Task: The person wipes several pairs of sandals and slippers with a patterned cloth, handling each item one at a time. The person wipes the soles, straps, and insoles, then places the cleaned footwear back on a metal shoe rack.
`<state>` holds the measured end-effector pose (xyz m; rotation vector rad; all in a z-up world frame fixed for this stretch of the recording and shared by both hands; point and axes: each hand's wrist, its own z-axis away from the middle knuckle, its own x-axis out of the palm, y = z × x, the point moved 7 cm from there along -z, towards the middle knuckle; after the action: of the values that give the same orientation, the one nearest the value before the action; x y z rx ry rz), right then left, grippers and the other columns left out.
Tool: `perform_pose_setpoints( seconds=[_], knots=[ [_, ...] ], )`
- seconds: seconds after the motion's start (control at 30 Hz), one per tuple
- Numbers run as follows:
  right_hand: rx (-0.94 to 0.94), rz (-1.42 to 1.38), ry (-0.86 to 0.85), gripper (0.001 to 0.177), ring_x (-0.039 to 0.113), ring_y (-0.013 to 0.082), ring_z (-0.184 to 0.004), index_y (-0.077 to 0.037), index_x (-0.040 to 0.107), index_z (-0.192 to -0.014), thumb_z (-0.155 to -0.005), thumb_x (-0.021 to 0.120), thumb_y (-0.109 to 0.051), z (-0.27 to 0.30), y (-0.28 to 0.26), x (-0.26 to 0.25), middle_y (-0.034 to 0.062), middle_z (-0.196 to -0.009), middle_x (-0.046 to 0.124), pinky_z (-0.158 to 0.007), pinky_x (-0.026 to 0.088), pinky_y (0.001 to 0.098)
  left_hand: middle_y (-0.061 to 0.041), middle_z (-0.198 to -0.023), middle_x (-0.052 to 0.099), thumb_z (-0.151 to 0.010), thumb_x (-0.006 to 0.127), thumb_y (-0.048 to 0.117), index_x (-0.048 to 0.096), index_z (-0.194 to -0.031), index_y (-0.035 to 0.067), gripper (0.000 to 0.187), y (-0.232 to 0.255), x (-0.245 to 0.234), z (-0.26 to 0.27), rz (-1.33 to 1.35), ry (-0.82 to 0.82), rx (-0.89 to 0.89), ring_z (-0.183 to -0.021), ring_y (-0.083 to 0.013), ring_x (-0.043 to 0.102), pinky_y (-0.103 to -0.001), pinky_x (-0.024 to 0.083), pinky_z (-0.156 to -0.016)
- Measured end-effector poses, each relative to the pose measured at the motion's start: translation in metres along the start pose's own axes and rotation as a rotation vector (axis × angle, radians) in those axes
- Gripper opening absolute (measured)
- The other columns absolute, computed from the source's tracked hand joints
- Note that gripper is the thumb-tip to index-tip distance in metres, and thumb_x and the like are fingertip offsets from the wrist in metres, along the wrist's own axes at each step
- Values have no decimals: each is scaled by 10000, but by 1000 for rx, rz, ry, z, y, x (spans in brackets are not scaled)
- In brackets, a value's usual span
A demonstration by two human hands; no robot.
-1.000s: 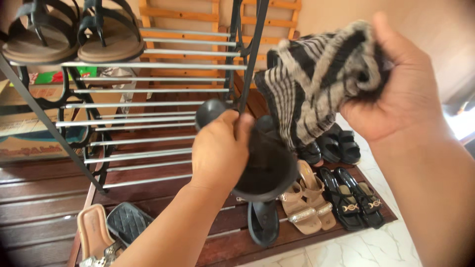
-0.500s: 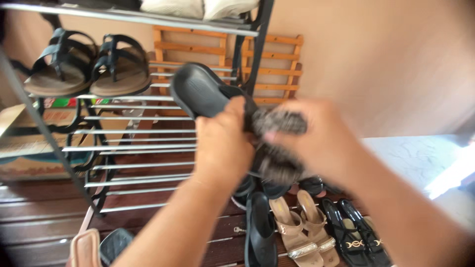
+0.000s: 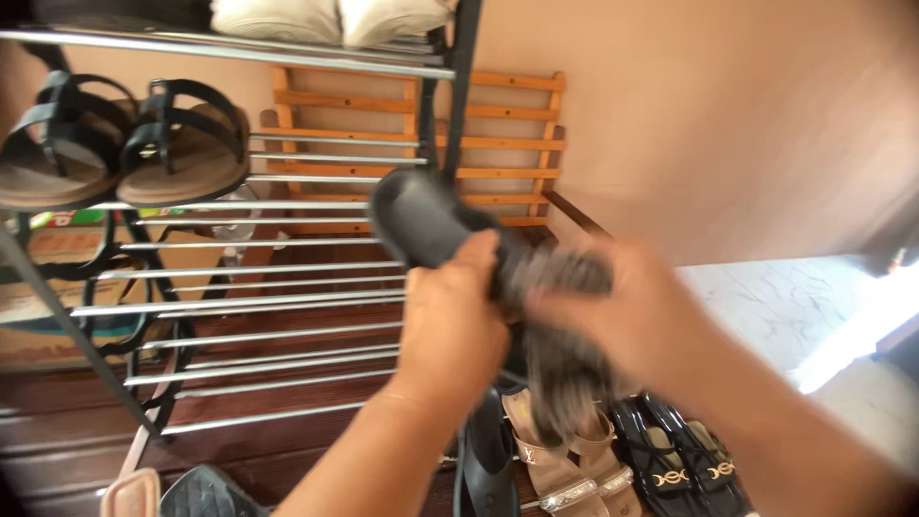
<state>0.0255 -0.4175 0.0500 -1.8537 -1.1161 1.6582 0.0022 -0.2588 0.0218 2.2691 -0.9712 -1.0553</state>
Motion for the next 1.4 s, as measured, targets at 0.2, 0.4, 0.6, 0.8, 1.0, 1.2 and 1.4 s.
perform_pose_setpoints(
  seconds=[0.2, 0.4, 0.6, 0.8, 1.0, 1.2, 1.4],
  knots=[
    [-204, -142, 383, 172, 721, 110, -757, -40, 719, -984, -844, 771, -124, -29, 1, -54, 38, -881, 769, -705, 577, 283, -151, -959, 764, -762, 784, 161, 672, -1202, 84, 460, 22, 0, 6, 68, 73, 148, -831, -404, 598, -450, 415, -810],
    [-129, -322, 11, 170, 698, 128, -777, -30, 733, -985, -819, 755, -57, -84, 14, -36, 63, -913, 757, -706, 559, 285, -112, -871, 754, -867, 751, 204, 737, -1040, 126, 191, 46, 9, 18, 157, 139, 245, -808, -319, 633, -391, 424, -857],
    [113, -331, -77, 209, 705, 199, -791, 5, 763, -1017, -910, 631, -118, -28, 28, -46, 138, -945, 776, -733, 567, 340, -108, -826, 731, -909, 702, 172, 743, -1048, 105, 160, 41, 7, 11, 152, 146, 302, -775, -309, 648, -397, 425, -834],
    [160, -478, 157, 170, 719, 188, -733, -36, 713, -989, -825, 695, -77, -34, 43, -74, 95, -879, 753, -669, 594, 334, -102, -823, 724, -938, 719, 221, 754, -1040, 106, 158, 45, -2, -4, 134, 236, 310, -716, -322, 591, -382, 432, -778],
    [42, -212, 151, 146, 671, 160, -692, -30, 732, -973, -875, 709, -136, -53, 4, -60, 55, -807, 745, -652, 546, 319, -80, -740, 671, -974, 704, 206, 745, -1038, 120, 115, 60, -6, -8, 111, 290, 429, -690, -290, 584, -391, 411, -787],
    [196, -162, -35, 152, 738, 207, -709, 2, 752, -998, -874, 716, -79, 13, 8, -51, 139, -830, 782, -707, 596, 321, -78, -682, 640, -969, 721, 192, 741, -1029, 115, 99, 44, -9, -17, -61, 383, 430, -644, -299, 543, -412, 386, -768],
    [-10, -147, 304, 154, 701, 240, -710, 3, 725, -1016, -916, 694, -110, -24, 13, -90, 140, -853, 747, -643, 569, 371, -80, -725, 654, -959, 713, 191, 732, -1038, 147, 93, 59, 16, -7, 1, 341, 465, -672, -296, 568, -406, 394, -776]
  ],
)
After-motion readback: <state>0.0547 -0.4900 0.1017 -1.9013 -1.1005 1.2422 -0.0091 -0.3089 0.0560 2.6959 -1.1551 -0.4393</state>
